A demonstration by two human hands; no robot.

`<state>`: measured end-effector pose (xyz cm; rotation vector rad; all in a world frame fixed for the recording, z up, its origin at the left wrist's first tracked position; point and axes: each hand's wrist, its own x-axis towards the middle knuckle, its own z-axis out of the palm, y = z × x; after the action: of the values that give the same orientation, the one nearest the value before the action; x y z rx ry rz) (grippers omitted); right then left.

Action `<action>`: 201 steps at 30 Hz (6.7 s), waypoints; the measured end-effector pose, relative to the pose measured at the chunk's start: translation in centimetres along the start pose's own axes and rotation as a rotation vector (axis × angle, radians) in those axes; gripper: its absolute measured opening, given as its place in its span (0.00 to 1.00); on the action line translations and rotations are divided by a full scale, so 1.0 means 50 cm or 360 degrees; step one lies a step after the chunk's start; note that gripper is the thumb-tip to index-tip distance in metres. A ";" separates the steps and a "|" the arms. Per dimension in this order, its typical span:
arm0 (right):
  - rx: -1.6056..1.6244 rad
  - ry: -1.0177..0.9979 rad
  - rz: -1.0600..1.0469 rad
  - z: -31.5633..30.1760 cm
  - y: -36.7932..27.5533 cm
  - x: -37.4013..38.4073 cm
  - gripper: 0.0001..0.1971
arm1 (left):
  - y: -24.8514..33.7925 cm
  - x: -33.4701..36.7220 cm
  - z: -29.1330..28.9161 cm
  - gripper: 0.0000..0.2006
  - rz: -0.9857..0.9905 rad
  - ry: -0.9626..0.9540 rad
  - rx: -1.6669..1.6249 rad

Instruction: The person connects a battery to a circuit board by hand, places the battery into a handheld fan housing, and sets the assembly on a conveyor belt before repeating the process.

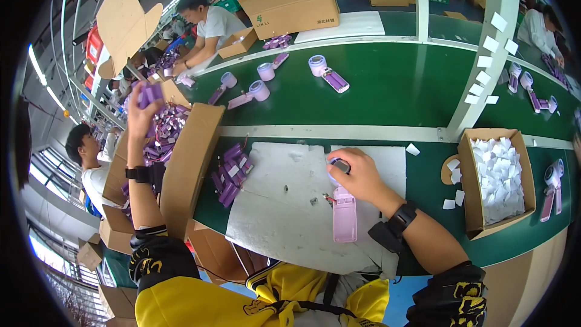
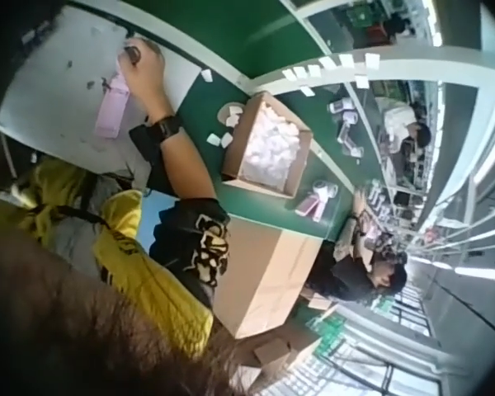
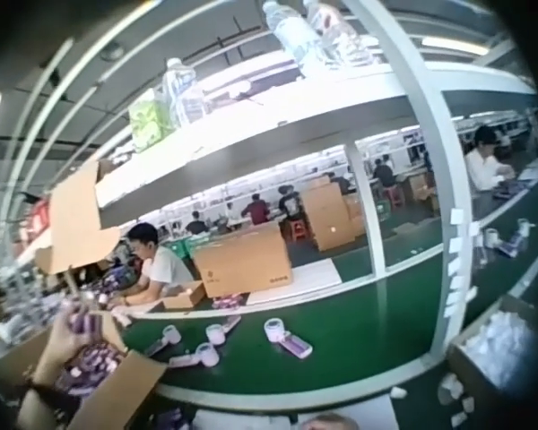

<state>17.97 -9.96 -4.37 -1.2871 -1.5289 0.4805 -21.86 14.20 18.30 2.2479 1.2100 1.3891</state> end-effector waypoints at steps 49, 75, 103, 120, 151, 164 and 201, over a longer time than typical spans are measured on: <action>-0.0072 0.0039 -0.0084 0.035 0.002 0.027 0.11 | -0.029 -0.334 0.204 0.28 -0.0061 -0.1042 0.0728; -0.0057 -0.0042 -0.0203 0.015 -0.029 0.014 0.20 | -0.070 -0.143 0.380 0.29 -0.0038 -0.1181 0.0640; -0.0929 -0.0031 0.0532 -0.287 0.007 -0.071 0.28 | -0.050 -0.039 0.662 0.29 -0.0280 -0.1226 0.1092; -0.0554 0.0116 -0.0047 -0.024 0.008 -0.070 0.31 | 0.311 -0.499 0.491 0.30 0.0030 -0.1442 0.0250; -0.0424 -0.0036 0.0256 -0.075 -0.107 -0.056 0.32 | -0.006 -0.848 0.527 0.15 -0.0454 -0.2073 -0.1407; -0.0427 0.0184 0.0176 -0.056 -0.060 -0.037 0.28 | -0.003 -0.924 0.582 0.17 -0.0007 -0.1606 -0.1552; -0.0136 0.0186 0.0187 -0.039 -0.029 -0.060 0.28 | 0.119 -0.853 0.386 0.18 0.0204 -0.2449 -0.0841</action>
<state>18.68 -13.70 -3.78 -1.4523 -1.3947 0.4108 -11.64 -17.28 -15.31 2.0353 0.1123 -0.2352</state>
